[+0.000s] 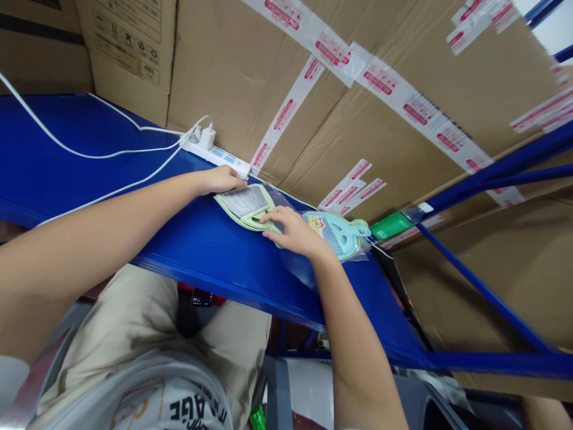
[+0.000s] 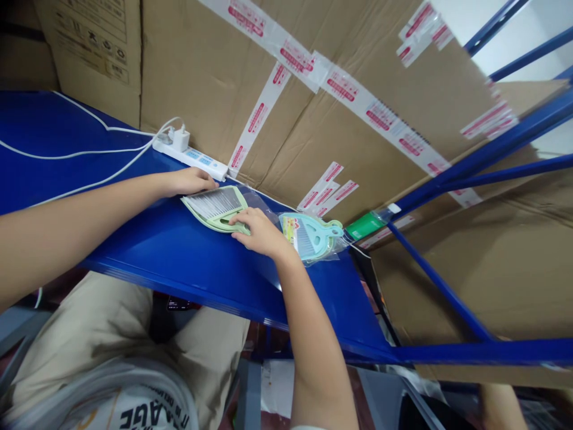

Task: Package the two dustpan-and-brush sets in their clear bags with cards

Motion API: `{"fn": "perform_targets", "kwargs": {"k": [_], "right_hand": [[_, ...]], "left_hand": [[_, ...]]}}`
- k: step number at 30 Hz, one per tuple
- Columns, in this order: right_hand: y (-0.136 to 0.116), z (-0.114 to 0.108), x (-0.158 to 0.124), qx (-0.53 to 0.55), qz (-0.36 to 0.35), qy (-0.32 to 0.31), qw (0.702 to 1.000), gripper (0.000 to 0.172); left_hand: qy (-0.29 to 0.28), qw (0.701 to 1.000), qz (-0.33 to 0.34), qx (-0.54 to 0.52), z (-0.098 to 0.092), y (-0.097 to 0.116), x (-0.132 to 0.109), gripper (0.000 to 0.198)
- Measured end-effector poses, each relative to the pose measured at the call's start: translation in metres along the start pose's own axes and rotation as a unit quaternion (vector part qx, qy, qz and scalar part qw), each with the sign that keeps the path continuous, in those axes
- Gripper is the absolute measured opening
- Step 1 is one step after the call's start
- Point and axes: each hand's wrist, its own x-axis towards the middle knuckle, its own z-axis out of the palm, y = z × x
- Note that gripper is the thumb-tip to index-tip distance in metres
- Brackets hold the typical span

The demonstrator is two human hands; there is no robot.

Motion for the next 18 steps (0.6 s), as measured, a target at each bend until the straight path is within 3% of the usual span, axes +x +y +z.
{"fn": "perform_targets", "kwargs": {"k": [6,10,13,16,18], "right_hand": [[0.003,0.006,0.004,0.002,-0.009,0.012,1.0,0.024],[0.006,0.009,0.003,0.024,-0.01,0.028,0.999,0.026],[0.015,0.007,0.001,0.078,-0.007,0.092,0.993,0.027],[0.026,0.001,-0.001,0.184,0.088,0.202,0.958,0.031],[0.03,-0.002,-0.002,0.26,0.181,0.197,0.928,0.029]], "left_hand": [[-0.017,0.998,0.015,-0.055,0.003,-0.006,0.003,0.028],[-0.05,0.992,-0.022,-0.111,0.006,-0.006,0.003,0.019],[-0.034,0.988,-0.023,-0.152,0.007,-0.003,0.002,0.014],[0.007,0.983,0.0,-0.184,0.008,0.001,0.001,0.018],[0.018,0.979,0.013,-0.204,0.008,0.004,0.0,0.02]]}}
